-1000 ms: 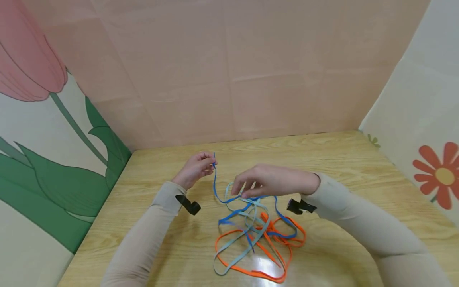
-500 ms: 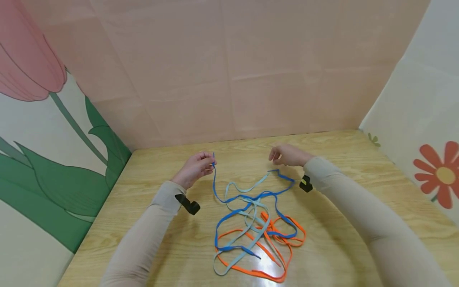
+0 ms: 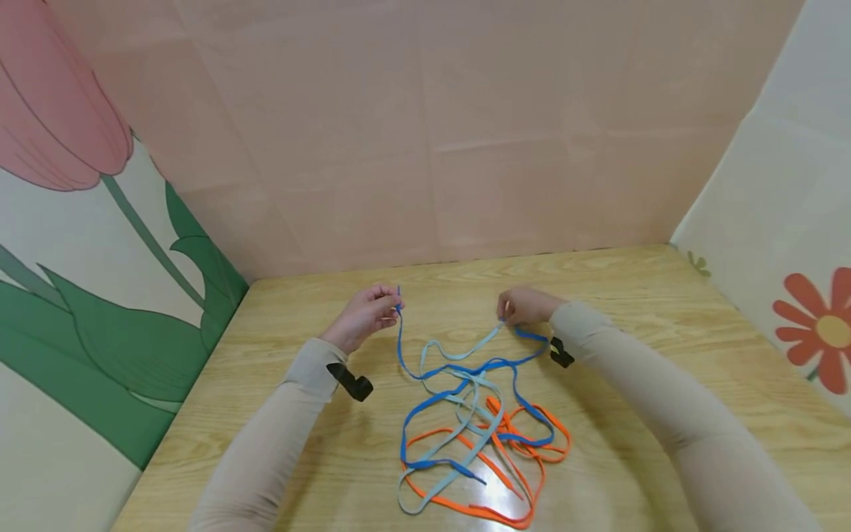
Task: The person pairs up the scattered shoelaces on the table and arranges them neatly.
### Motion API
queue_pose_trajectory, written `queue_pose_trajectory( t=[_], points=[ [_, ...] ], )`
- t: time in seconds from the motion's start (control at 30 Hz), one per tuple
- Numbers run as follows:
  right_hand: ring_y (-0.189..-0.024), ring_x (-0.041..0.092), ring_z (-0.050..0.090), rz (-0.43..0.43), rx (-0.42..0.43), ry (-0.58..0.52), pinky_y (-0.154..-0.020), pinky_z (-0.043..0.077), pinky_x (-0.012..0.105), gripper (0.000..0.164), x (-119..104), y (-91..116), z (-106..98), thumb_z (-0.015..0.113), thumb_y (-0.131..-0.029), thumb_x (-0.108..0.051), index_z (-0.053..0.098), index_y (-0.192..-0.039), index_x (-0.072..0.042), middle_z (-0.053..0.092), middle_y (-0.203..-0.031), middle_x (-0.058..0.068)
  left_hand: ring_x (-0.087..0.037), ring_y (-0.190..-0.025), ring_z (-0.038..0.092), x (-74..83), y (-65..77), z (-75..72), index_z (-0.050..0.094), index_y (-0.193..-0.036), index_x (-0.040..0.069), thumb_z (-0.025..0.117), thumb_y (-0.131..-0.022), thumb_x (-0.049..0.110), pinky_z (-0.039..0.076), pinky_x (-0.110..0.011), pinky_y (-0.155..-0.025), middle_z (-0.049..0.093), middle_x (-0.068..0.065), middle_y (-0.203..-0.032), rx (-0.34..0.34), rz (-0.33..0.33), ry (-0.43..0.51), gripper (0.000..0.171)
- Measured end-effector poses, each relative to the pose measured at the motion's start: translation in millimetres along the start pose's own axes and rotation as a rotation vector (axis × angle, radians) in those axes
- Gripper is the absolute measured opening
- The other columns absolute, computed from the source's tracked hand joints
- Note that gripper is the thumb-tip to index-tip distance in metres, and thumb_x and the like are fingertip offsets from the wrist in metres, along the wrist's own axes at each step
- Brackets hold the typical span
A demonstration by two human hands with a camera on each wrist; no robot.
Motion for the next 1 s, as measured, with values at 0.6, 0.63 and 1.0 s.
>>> queue_pose_trajectory(
  t=[0.6, 0.63, 1.0],
  points=[
    [-0.085, 0.014, 0.063, -0.108, 0.255, -0.401, -0.076, 0.057, 0.033, 0.018, -29.4, 64.5, -89.8, 0.053, -0.099, -0.008, 0.057, -0.110, 0.006, 0.061, -0.108, 0.018, -0.010, -0.075, 0.056, 17.9, 5.4, -14.1, 0.053, -0.097, 0.010, 0.053, -0.100, 0.012, 0.053, -0.022, -0.072, 0.061, 0.002, -0.090, 0.040, 0.012, 0.033, 0.003],
    [-0.085, 0.013, 0.063, -0.105, 0.282, -0.413, -0.075, 0.057, 0.031, 0.018, -29.1, 68.0, -94.3, 0.054, -0.098, -0.008, 0.057, -0.110, 0.006, 0.061, -0.107, 0.017, -0.010, -0.075, 0.056, 17.9, 5.1, -14.6, 0.053, -0.097, 0.010, 0.053, -0.100, 0.012, 0.053, -0.023, -0.072, 0.061, 0.002, -0.089, 0.042, 0.012, 0.036, 0.003],
    [-0.084, 0.012, 0.065, -0.103, 0.408, -0.522, -0.074, 0.056, 0.026, 0.019, -20.6, 92.9, -113.9, 0.055, -0.099, -0.012, 0.057, -0.113, 0.001, 0.061, -0.096, 0.002, -0.009, -0.072, 0.056, 23.9, 9.5, -18.1, 0.054, -0.094, 0.010, 0.054, -0.100, 0.012, 0.053, -0.025, -0.076, 0.061, 0.001, -0.088, 0.038, 0.028, 0.070, 0.006]
  ],
)
Point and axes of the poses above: each hand's wrist, its own y-axis away from the middle knuckle, its own z-axis out of the palm, x = y × z, the point moved 4 cm from there along -y, towards the middle knuckle
